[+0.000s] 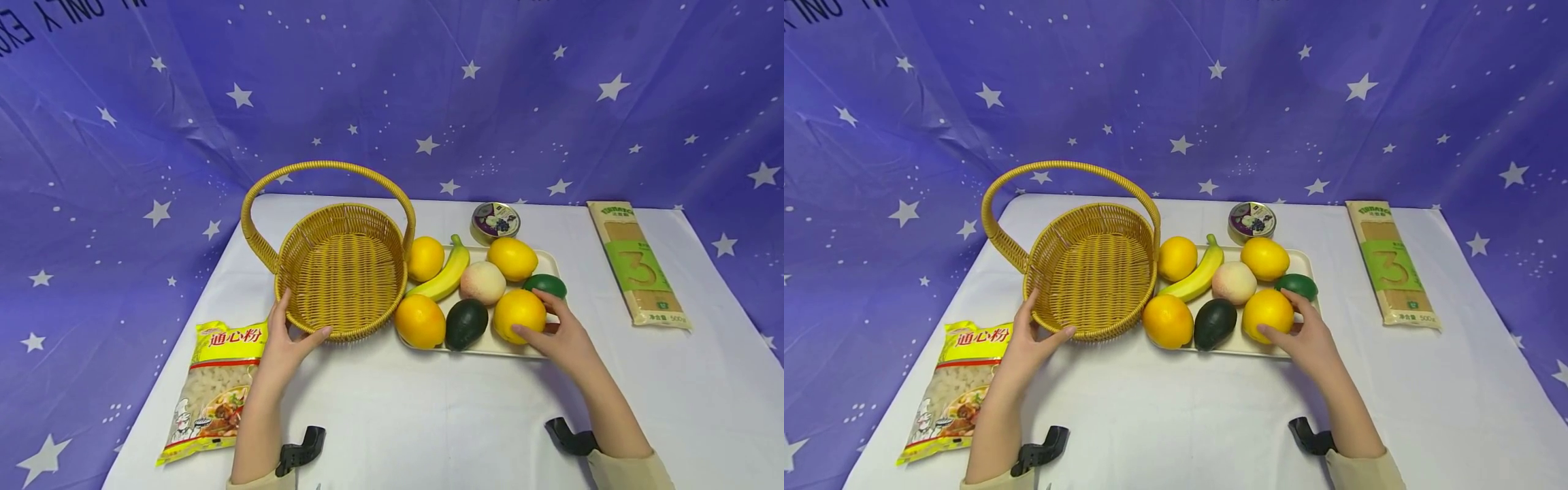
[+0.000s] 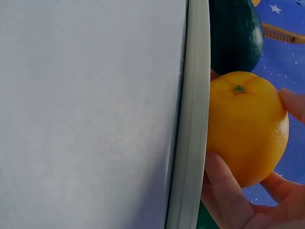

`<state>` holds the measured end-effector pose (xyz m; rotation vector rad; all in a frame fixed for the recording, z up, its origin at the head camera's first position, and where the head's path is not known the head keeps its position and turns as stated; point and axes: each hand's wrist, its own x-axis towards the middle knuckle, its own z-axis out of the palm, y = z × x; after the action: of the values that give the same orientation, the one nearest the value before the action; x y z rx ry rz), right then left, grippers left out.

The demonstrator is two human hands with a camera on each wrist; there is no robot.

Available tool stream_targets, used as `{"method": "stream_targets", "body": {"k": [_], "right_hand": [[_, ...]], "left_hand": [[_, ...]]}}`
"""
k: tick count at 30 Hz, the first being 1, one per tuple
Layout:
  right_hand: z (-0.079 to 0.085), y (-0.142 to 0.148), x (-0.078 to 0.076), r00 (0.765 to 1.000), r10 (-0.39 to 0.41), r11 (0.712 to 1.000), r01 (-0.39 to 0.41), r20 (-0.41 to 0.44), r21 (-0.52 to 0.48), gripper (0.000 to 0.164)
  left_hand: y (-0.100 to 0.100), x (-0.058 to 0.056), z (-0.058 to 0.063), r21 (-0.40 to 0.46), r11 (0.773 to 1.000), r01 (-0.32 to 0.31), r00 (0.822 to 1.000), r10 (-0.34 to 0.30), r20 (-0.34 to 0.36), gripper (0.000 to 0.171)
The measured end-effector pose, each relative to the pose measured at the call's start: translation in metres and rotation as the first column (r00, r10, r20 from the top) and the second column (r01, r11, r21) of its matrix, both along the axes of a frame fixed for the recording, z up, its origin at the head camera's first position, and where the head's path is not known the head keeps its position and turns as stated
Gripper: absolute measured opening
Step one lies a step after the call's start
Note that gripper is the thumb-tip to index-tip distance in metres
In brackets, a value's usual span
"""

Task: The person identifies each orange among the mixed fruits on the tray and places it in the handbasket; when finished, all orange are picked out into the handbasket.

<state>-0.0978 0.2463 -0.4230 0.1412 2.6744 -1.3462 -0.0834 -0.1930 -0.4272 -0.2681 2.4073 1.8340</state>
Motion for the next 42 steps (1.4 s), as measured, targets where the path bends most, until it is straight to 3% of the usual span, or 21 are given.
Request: {"method": "stream_targets", "body": {"k": [12,18,28,42], "right_hand": [[0.001,0.002,-0.002,1.0,-0.012,1.0,0.012,-0.004,-0.005,0.083],[0.011,0.001,-0.002,1.0,-0.016,1.0,0.016,-0.002,0.013,0.085],[0.027,-0.006,-0.007,0.993,0.018,0.999,-0.021,-0.114,-0.026,0.075],[0.047,-0.053,-0.024,0.984,0.082,0.984,-0.105,-0.159,-0.145,0.077]], "left_hand": [[0.001,0.0,-0.001,0.017,1.0,-0.007,1.0,0.007,-0.029,0.104],[0.001,-0.001,-0.001,0.011,1.0,-0.01,1.0,0.01,-0.025,0.103],[0.002,0.0,0.002,0.004,1.0,-0.009,1.0,0.009,-0.021,0.102],[0.002,0.002,0.0,0.0,1.0,-0.001,1.0,0.001,-0.025,0.103]]}}
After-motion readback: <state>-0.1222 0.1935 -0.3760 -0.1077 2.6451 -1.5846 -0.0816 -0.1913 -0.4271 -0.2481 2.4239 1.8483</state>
